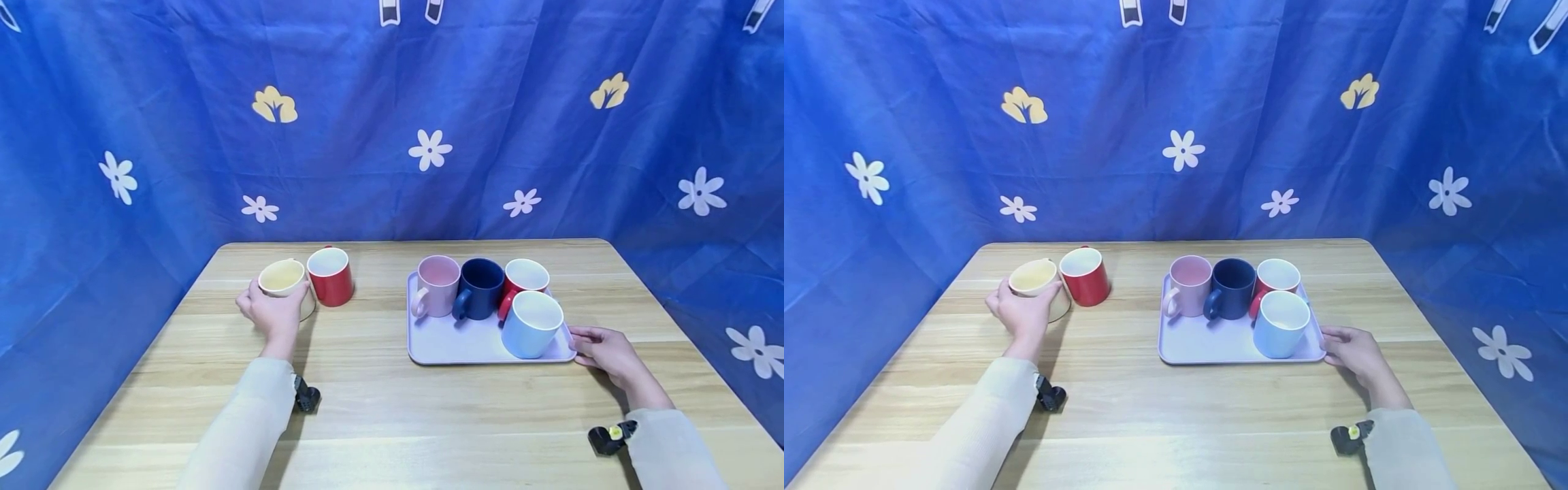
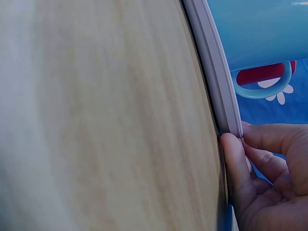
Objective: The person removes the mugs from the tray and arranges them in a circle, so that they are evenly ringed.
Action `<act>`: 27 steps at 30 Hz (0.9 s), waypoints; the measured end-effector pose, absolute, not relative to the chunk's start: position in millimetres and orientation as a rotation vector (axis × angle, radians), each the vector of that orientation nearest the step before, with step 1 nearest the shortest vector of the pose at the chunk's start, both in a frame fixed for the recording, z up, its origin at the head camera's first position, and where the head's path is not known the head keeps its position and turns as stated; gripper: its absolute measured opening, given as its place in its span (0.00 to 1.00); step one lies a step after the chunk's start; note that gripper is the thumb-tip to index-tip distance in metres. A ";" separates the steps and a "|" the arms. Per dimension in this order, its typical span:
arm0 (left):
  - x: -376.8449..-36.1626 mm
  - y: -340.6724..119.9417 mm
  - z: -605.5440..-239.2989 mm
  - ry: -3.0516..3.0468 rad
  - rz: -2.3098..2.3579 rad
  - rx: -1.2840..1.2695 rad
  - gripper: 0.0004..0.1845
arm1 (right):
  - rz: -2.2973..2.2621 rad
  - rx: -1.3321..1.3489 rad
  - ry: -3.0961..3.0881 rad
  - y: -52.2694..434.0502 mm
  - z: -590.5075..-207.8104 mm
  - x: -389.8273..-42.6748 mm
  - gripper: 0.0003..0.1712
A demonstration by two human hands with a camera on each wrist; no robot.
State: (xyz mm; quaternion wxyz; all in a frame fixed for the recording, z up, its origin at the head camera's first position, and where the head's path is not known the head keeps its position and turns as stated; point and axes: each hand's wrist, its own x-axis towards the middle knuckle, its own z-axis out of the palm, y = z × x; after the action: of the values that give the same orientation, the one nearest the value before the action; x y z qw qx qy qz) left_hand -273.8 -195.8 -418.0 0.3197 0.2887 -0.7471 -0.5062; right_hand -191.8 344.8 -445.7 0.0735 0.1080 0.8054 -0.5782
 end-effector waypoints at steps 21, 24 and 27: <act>-274.5 -188.5 -419.1 -1.917 -1.339 0.789 0.49 | -1.730 0.313 2.408 345.3 -444.2 -191.4 0.30; -275.9 -187.6 -421.3 -1.905 -1.329 0.793 0.49 | -1.730 0.319 2.410 344.5 -444.2 -191.6 0.30; -277.6 -187.0 -423.2 -1.892 -1.321 0.797 0.49 | -1.727 0.317 2.412 344.4 -445.0 -191.5 0.30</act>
State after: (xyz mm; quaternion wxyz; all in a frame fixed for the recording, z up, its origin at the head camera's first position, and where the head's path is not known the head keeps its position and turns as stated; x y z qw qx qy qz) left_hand -277.6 -187.0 -423.2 0.3432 0.3065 -0.7280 -0.5082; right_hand -191.5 344.4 -445.0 0.0790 0.1058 0.8060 -0.5770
